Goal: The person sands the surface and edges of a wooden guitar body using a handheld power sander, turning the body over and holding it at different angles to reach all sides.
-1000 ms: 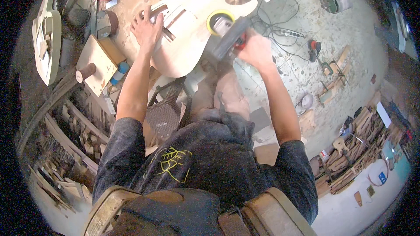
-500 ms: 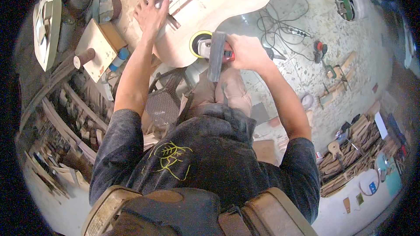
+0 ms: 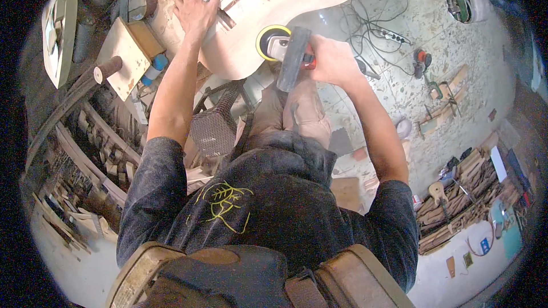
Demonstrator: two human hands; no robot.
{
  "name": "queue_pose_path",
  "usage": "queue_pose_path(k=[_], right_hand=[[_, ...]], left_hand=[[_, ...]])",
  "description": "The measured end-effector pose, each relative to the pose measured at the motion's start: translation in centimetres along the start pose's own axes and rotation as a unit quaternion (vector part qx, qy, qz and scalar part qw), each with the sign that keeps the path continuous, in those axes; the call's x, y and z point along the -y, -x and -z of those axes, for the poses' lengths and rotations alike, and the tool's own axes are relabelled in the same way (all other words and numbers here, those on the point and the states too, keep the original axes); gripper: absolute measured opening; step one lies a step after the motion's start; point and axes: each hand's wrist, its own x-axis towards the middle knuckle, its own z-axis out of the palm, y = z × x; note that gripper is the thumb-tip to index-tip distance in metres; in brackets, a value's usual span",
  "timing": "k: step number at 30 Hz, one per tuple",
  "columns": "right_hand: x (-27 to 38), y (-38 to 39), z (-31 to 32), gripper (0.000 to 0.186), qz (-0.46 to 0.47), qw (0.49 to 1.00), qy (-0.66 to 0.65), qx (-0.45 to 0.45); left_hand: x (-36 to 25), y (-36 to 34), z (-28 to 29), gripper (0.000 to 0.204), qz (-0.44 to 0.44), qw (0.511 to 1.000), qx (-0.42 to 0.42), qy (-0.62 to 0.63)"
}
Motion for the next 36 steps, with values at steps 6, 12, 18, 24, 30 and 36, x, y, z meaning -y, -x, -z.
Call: queue_pose_path(k=[6, 12, 18, 24, 30, 36], right_hand=[[1.5, -0.7, 0.7, 0.042, 0.061, 0.996, 0.040, 0.046], [1.9, -0.7, 0.1, 0.044, 0.083, 0.992, 0.060, 0.072], [-1.3, -0.3, -0.3, 0.043, -0.015, 0.999, 0.025, -0.037], [0.7, -0.7, 0.0, 0.044, 0.052, 0.998, 0.035, -0.020], [0.6, -0.7, 1.4, 0.041, -0.029, 0.997, 0.022, -0.071], [0.7, -0.3, -0.4, 0.042, 0.103, 0.993, 0.055, 0.009]], left_hand=[[0.2, 0.1, -0.1, 0.074, 0.012, 0.999, 0.035, -0.019], [0.1, 0.0, -0.1, 0.074, 0.015, 0.999, 0.030, -0.003], [-0.3, 0.0, 0.0, 0.070, -0.002, 1.000, -0.009, 0.017], [-0.2, -0.1, 0.0, 0.070, 0.007, 1.000, 0.002, 0.015], [-0.5, 0.0, 0.2, 0.072, 0.004, 1.000, -0.007, 0.014], [-0.4, -0.4, 0.0, 0.076, 0.016, 0.998, 0.041, -0.047]])
